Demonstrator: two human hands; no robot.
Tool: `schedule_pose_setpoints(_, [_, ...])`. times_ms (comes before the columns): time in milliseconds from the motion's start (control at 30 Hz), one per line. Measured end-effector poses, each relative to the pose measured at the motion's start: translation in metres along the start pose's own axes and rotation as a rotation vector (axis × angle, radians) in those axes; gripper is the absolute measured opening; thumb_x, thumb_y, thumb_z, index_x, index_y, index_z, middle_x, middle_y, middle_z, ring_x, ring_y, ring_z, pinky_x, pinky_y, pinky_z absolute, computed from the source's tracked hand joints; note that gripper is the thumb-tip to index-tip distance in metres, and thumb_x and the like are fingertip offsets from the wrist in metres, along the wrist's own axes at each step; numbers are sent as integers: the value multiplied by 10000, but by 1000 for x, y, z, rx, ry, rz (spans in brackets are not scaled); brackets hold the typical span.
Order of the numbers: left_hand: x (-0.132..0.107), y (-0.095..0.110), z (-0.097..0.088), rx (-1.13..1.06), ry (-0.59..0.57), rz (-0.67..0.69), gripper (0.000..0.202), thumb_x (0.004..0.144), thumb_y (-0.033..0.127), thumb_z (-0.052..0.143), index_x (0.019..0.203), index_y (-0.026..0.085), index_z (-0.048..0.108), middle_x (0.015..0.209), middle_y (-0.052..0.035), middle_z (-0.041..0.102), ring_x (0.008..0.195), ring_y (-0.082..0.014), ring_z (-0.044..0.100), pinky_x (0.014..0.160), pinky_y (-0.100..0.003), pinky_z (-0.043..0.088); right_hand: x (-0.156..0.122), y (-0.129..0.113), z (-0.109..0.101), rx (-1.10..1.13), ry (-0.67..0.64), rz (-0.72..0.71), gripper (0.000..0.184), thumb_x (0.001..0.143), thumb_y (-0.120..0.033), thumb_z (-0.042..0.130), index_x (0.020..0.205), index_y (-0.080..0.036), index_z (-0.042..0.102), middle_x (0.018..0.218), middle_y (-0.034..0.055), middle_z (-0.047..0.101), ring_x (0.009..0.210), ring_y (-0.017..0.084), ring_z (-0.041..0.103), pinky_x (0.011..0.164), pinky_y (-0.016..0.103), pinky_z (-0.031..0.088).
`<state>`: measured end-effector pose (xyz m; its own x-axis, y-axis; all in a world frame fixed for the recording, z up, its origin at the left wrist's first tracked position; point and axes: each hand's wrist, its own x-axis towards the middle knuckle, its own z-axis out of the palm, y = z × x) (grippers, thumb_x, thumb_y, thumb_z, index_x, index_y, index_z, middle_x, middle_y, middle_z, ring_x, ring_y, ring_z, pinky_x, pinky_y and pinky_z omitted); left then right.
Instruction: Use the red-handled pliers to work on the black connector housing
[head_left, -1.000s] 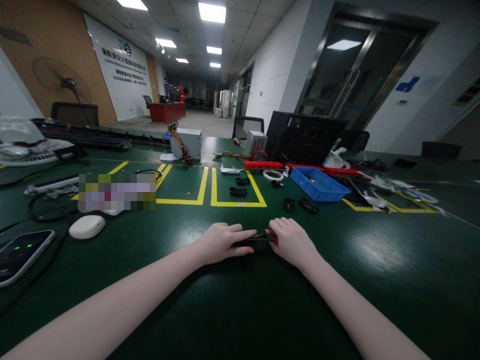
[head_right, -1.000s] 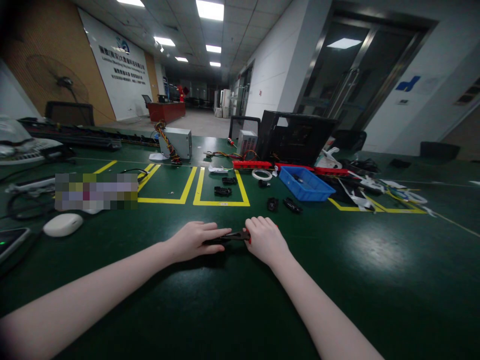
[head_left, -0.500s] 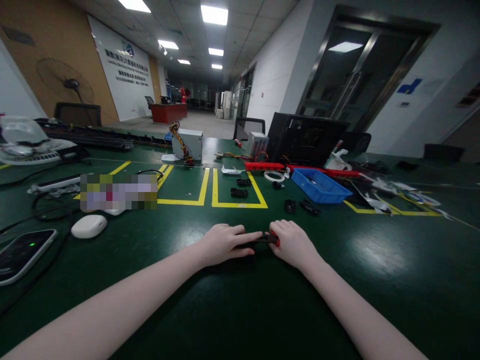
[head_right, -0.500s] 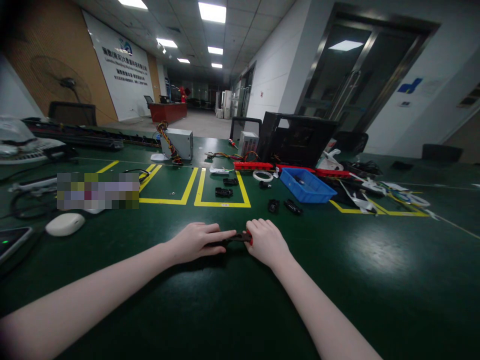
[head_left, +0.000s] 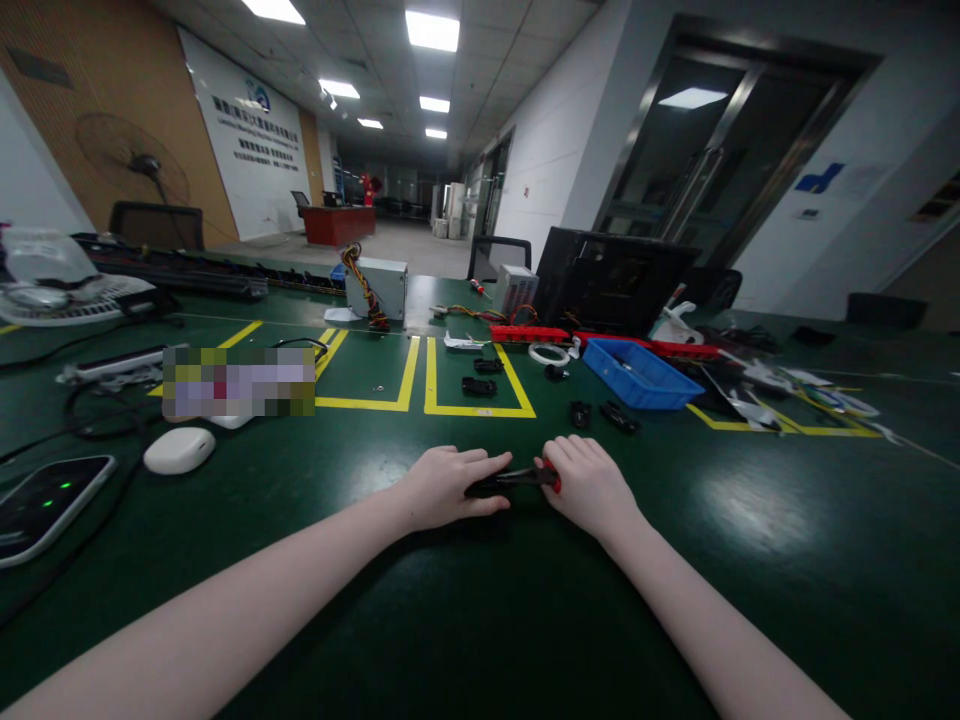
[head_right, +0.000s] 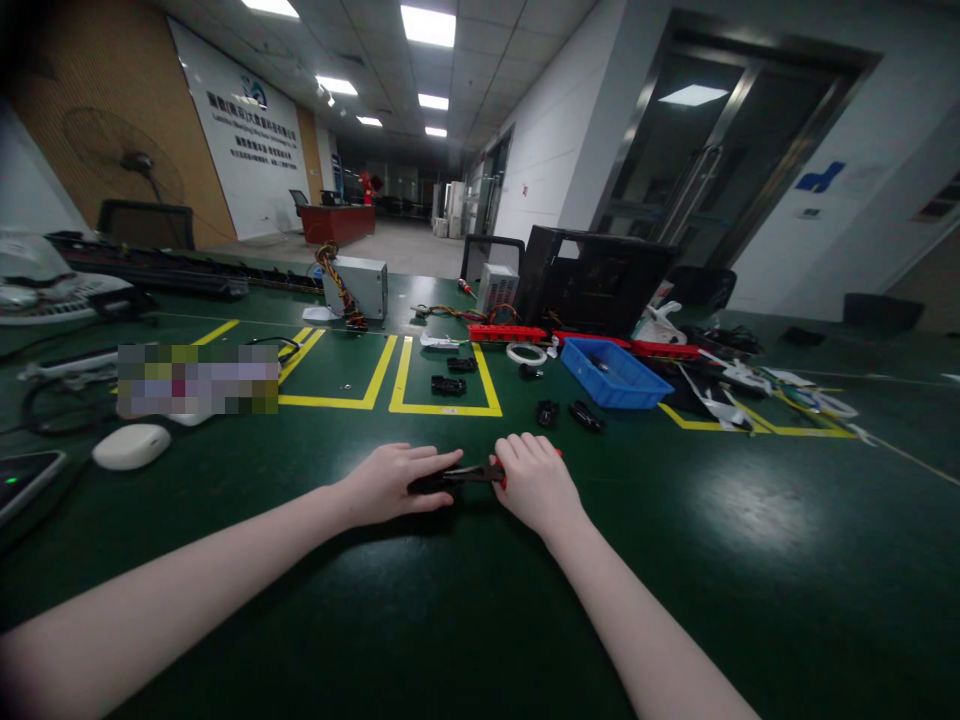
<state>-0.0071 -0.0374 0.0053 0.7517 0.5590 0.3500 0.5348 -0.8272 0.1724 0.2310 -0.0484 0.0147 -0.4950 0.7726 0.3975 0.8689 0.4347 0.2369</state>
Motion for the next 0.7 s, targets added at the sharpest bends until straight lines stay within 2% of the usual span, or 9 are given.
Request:
schedule_pose_setpoints(167, [0,-1,2,-50,57,-37,511,930,468,571,1353,185,520,1068,-54,690,841,-199,678,749,-310,506,1,-1,-3,38,-20,6,138,819,-301,610,839,-173,562,845,75,627,778,211,542,710,330,351])
schedule_pose_setpoints(400, [0,-3,2,-59,48,-8,415,961,445,534,1311,223,552,1025,-25,686,815,-181,671,726,-287,481,3,-3,1,254,-51,38,487,796,-421,648,1186,-150,545,1040,109,659,990,264,599,891,402,433])
schedule_pose_setpoints(600, [-1,-4,1,-49,36,-16,382,957,450,538,1286,260,585,966,-17,680,751,-160,650,684,-263,450,1,10,-1,353,-53,-57,604,797,-429,643,1330,-209,463,1235,109,601,1181,282,533,1083,502,333])
schedule_pose_setpoints(700, [-1,-4,1,-40,47,-23,379,956,457,538,1275,260,598,960,-20,675,744,-158,645,682,-259,446,-5,24,1,364,-91,-51,658,780,-483,660,1352,-230,455,1318,108,554,1246,295,486,1096,514,319])
